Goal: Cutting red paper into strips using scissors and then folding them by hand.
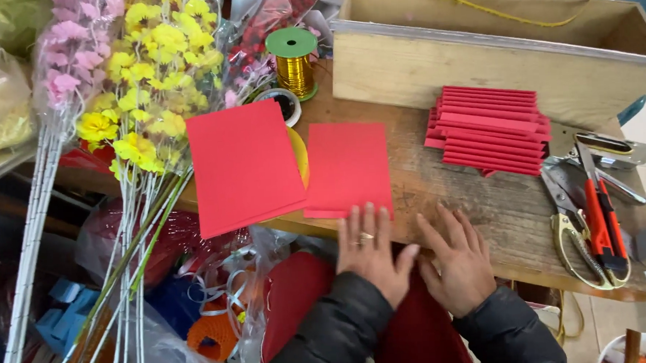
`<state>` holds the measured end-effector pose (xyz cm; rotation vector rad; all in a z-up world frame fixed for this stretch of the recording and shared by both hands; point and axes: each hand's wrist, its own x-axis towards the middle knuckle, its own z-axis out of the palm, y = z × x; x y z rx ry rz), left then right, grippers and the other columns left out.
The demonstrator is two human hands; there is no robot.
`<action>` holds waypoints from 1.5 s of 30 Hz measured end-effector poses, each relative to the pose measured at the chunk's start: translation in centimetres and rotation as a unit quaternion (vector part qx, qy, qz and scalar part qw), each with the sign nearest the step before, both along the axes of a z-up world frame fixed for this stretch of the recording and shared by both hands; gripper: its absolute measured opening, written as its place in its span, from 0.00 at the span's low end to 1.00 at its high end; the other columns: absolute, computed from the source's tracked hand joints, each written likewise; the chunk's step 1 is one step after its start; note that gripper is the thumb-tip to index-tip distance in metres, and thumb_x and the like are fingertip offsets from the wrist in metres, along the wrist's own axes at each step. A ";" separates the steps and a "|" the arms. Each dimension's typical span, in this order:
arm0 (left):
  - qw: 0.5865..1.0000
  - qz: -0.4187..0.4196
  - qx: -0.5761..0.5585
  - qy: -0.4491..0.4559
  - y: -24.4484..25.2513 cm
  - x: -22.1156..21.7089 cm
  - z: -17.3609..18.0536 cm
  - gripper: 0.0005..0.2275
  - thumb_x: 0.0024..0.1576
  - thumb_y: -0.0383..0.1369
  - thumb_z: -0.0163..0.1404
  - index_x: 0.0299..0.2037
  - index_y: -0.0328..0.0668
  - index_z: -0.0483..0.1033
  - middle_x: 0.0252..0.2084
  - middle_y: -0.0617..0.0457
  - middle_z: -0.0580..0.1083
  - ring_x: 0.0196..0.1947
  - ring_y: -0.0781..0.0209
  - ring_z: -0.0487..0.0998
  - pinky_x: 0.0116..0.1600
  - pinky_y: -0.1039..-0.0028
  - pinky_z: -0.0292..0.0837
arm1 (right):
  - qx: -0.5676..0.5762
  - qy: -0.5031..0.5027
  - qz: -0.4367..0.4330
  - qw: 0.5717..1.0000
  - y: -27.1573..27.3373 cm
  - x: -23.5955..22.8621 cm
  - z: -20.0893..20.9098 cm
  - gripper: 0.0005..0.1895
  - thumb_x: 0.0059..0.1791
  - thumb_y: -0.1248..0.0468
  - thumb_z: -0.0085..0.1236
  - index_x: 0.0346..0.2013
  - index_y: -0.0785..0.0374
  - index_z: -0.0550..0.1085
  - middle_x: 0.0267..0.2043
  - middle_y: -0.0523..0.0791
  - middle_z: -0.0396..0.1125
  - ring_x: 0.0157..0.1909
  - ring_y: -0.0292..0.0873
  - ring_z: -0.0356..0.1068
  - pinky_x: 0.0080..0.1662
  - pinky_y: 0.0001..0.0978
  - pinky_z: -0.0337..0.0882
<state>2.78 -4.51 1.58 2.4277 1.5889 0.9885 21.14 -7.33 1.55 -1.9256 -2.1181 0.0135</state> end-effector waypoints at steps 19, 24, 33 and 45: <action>0.998 0.038 -0.036 0.039 1.0 -0.5 -1.2 0.31 0.64 0.47 0.39 0.69 0.26 0.63 0.72 0.29 0.61 0.75 0.30 0.54 0.77 0.41 0.37 | 0.070 0.079 0.001 0.994 4.7 -2.5 0.6 0.19 0.54 0.48 0.49 0.58 0.44 0.76 0.62 0.39 0.70 0.63 0.54 0.63 0.55 0.55 0.63; 0.999 0.037 0.021 0.016 0.8 -1.7 -0.8 0.27 0.63 0.42 0.43 0.67 0.26 0.67 0.71 0.31 0.64 0.75 0.32 0.56 0.77 0.41 0.42 | 0.000 0.074 -0.034 0.997 8.2 -3.9 0.1 0.15 0.49 0.41 0.57 0.42 0.42 0.79 0.56 0.42 0.65 0.57 0.59 0.60 0.51 0.58 0.61; 1.000 -0.005 0.012 0.021 0.6 -0.4 -1.1 0.30 0.62 0.46 0.45 0.69 0.28 0.66 0.73 0.32 0.62 0.74 0.29 0.56 0.77 0.38 0.39 | -0.035 0.102 -0.058 0.993 9.1 0.8 0.1 0.12 0.44 0.42 0.65 0.28 0.42 0.82 0.63 0.40 0.67 0.70 0.59 0.54 0.59 0.64 0.58; 0.996 -0.039 -0.067 0.032 0.9 1.8 -2.2 0.32 0.61 0.44 0.41 0.72 0.26 0.59 0.76 0.34 0.58 0.78 0.32 0.48 0.78 0.41 0.30 | 0.143 0.062 0.123 0.980 3.6 0.4 -1.1 0.24 0.56 0.61 0.49 0.69 0.52 0.69 0.74 0.53 0.58 0.73 0.66 0.57 0.64 0.64 0.62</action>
